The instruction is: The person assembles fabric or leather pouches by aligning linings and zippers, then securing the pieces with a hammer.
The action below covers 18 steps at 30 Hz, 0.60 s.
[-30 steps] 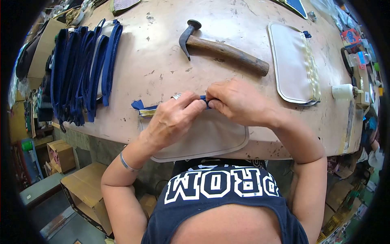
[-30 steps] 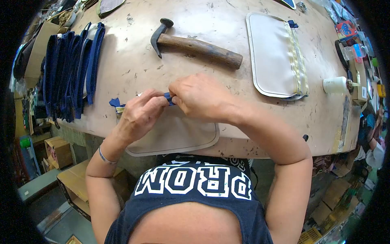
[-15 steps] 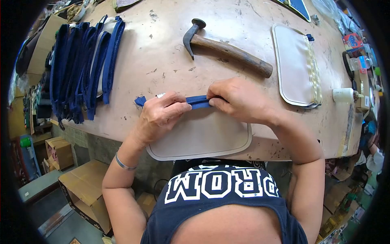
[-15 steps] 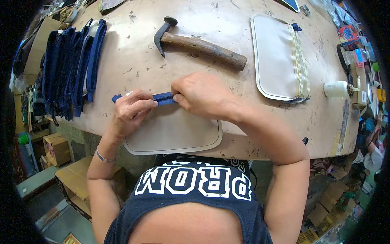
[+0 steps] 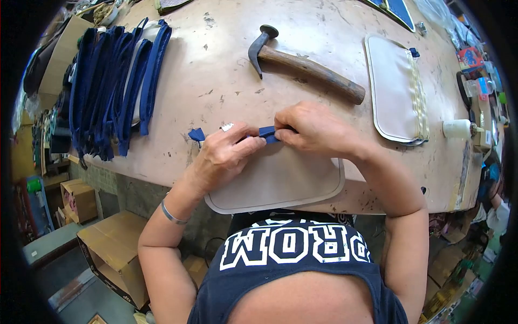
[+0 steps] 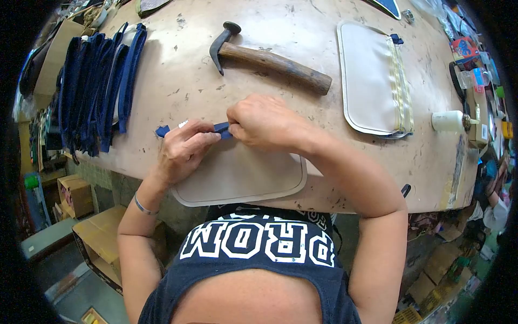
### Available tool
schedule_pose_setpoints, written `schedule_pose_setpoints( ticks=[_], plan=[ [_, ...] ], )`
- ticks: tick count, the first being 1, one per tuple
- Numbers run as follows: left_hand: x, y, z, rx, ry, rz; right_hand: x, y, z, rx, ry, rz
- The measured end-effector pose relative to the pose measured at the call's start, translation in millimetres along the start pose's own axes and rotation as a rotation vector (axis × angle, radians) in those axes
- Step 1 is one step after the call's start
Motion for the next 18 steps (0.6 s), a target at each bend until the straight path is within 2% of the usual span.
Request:
schedule_pose_setpoints(
  ticks=[2,5,7,11,18],
  plan=[
    [-2,3,-1,-0.004,-0.027,0.005,1,1,-7,0.046,-0.081,0.086],
    [-3,6,-5,-0.005,-0.093,-0.050,2,1,-2,-0.117,-0.147,0.126],
    [-1,1,-14,0.046,-0.170,-0.157,1,0,2,-0.136,-0.067,0.049],
    [13,-9,-30,0.222,-0.279,-0.105,0,-1,10,-0.233,0.008,-0.053],
    [30,-10,-33,0.268,-0.183,0.094,0,-2,11,-0.268,0.049,-0.116]
  ],
)
Point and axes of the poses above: each hand's wrist, its own x-axis away from the middle knuckle, its own y-axis out of the palm, z = x × y, the point moved 8 cm from there along -x, towards the middle knuckle, and after that the axes turned 12 degrees about y, right-handed, at the moved point
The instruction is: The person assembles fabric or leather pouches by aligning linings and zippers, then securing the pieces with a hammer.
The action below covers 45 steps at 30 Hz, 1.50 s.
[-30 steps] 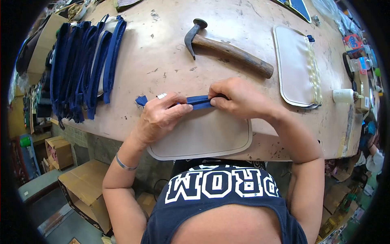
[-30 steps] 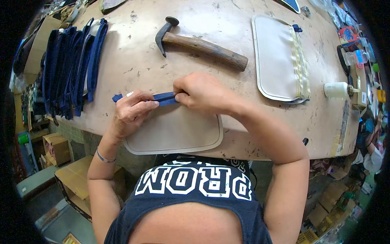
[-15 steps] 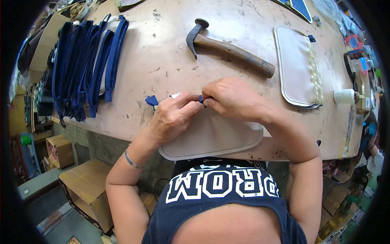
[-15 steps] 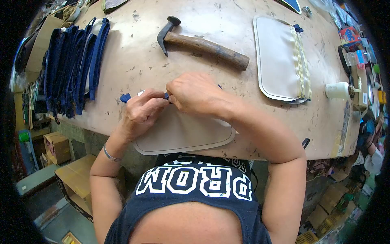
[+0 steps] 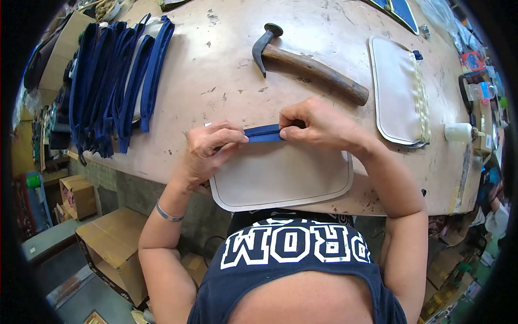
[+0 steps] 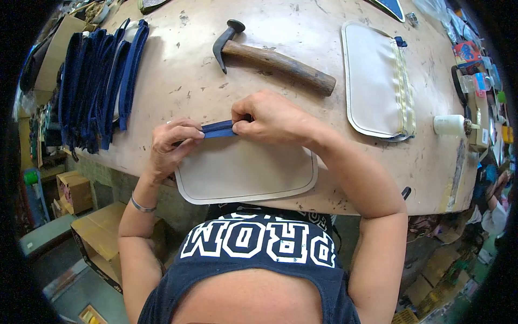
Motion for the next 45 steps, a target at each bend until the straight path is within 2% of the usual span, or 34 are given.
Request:
schedule_pose_setpoints(
  ticks=[2,8,11,14,20,23,26,32,35,38,41,45],
  plan=[
    [2,1,1,-0.083,0.027,0.014,-3,1,-3,0.092,0.014,0.024],
    [1,0,8,-0.154,0.093,-0.001,-12,10,-10,0.091,-0.153,0.092],
    [0,0,9,-0.142,0.095,0.003,-14,12,-11,0.130,-0.132,0.084],
    [-2,2,8,-0.147,0.096,-0.009,-14,16,-18,0.167,-0.231,0.185],
    [-6,7,11,-0.164,0.106,-0.036,-16,15,-19,0.126,-0.020,0.043],
    [-10,6,11,-0.187,0.055,0.014,-21,18,-19,0.090,-0.071,0.087],
    [-11,2,7,-0.238,-0.007,-0.104,-20,17,-19,0.054,-0.039,0.063],
    [1,-10,-11,-0.103,-0.205,-0.117,-22,18,-16,-0.015,-0.074,0.064],
    [1,-10,-9,0.014,-0.102,-0.058,-20,16,-18,0.013,-0.095,0.080],
    [2,-10,4,-0.108,0.044,-0.051,-20,17,-19,0.058,-0.074,0.074],
    [4,-9,8,-0.189,0.081,-0.054,-24,19,-20,0.103,-0.015,0.044],
    [5,-9,8,-0.192,0.096,-0.053,-27,23,-28,0.148,-0.144,0.143]
  ],
)
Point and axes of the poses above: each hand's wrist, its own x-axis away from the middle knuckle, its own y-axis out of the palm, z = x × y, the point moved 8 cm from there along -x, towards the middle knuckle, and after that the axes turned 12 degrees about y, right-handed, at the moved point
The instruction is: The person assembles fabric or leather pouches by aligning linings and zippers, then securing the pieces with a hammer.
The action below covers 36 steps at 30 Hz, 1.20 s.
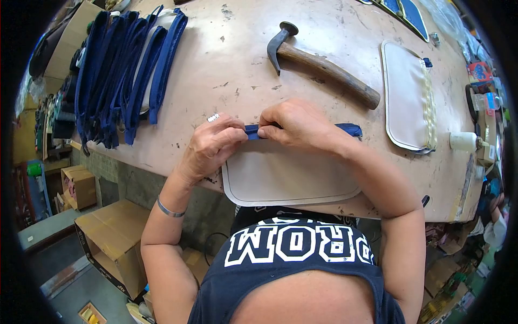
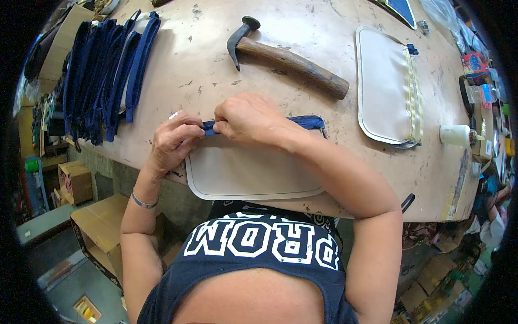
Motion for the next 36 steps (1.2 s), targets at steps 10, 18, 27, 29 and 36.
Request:
schedule_pose_setpoints(
  ticks=[10,18,27,29,36],
  plan=[
    [1,1,-6,0.037,-0.045,-0.014,-8,10,-11,0.055,-0.057,0.032],
    [-10,4,-11,0.262,-0.323,-0.235,14,10,-33,0.091,-0.264,0.288],
    [-1,-6,-4,0.255,-0.343,-0.165,37,-8,-2,0.064,-0.059,-0.092],
    [4,-8,-4,0.311,-0.338,-0.128,50,-18,19,0.035,-0.116,-0.023],
    [13,-19,0,0.295,-0.247,-0.072,56,-52,62,0.074,-0.017,0.052]
  ],
)
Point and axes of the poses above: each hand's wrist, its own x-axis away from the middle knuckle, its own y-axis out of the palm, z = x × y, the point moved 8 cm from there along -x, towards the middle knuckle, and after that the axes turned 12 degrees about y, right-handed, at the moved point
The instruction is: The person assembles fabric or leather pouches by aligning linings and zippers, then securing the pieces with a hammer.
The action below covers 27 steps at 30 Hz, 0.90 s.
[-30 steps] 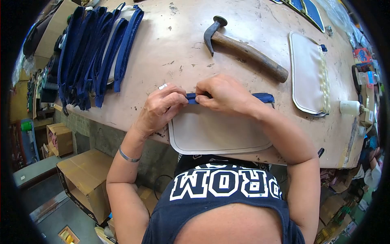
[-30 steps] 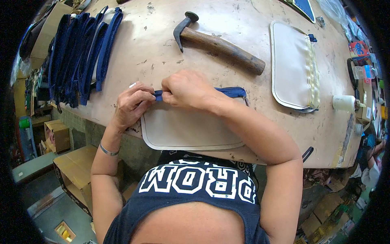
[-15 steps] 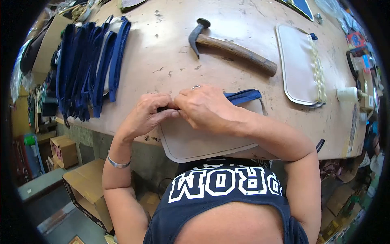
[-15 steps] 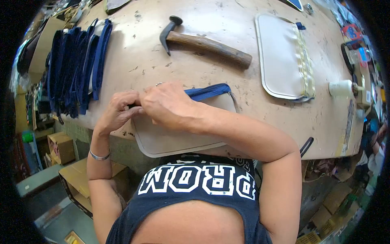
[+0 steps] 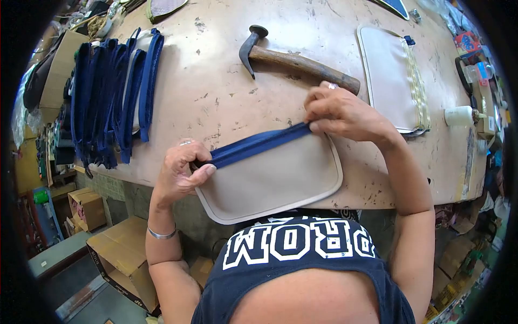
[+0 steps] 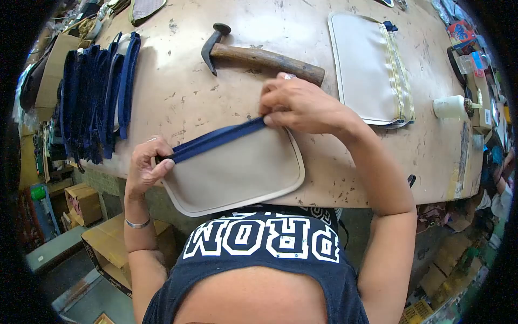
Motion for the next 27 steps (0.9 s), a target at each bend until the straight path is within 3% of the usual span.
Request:
schedule_pose_setpoints(
  ticks=[2,5,7,8,11,12,17,19,22,27],
  plan=[
    [-8,-21,22,-0.194,0.043,0.153,-13,-13,-21,0.098,0.048,0.167],
    [-30,-42,84,-0.595,0.230,0.258,-15,-26,-107,0.201,-0.349,0.478],
    [-41,-43,117,-0.788,0.285,0.290,-12,-26,-156,-0.014,-0.598,0.372],
    [-40,-48,121,-0.716,0.330,0.257,-14,-31,-165,-0.084,-0.656,0.399],
    [-31,-86,109,-0.114,0.305,0.566,-19,-57,-172,-0.265,-0.789,0.540],
    [-36,-91,98,0.054,0.281,0.495,-25,-61,-166,-0.348,-0.734,0.491],
    [-58,-90,66,0.277,0.209,0.235,-38,-60,-143,-0.385,-0.632,0.443],
    [-65,-86,50,0.326,0.122,0.211,-40,-61,-134,-0.427,-0.606,0.434],
    [-76,-77,45,0.455,0.108,0.204,-38,-61,-128,-0.446,-0.587,0.428],
    [-75,-78,42,0.413,0.141,0.159,-34,-64,-121,-0.470,-0.596,0.463]
  ],
)
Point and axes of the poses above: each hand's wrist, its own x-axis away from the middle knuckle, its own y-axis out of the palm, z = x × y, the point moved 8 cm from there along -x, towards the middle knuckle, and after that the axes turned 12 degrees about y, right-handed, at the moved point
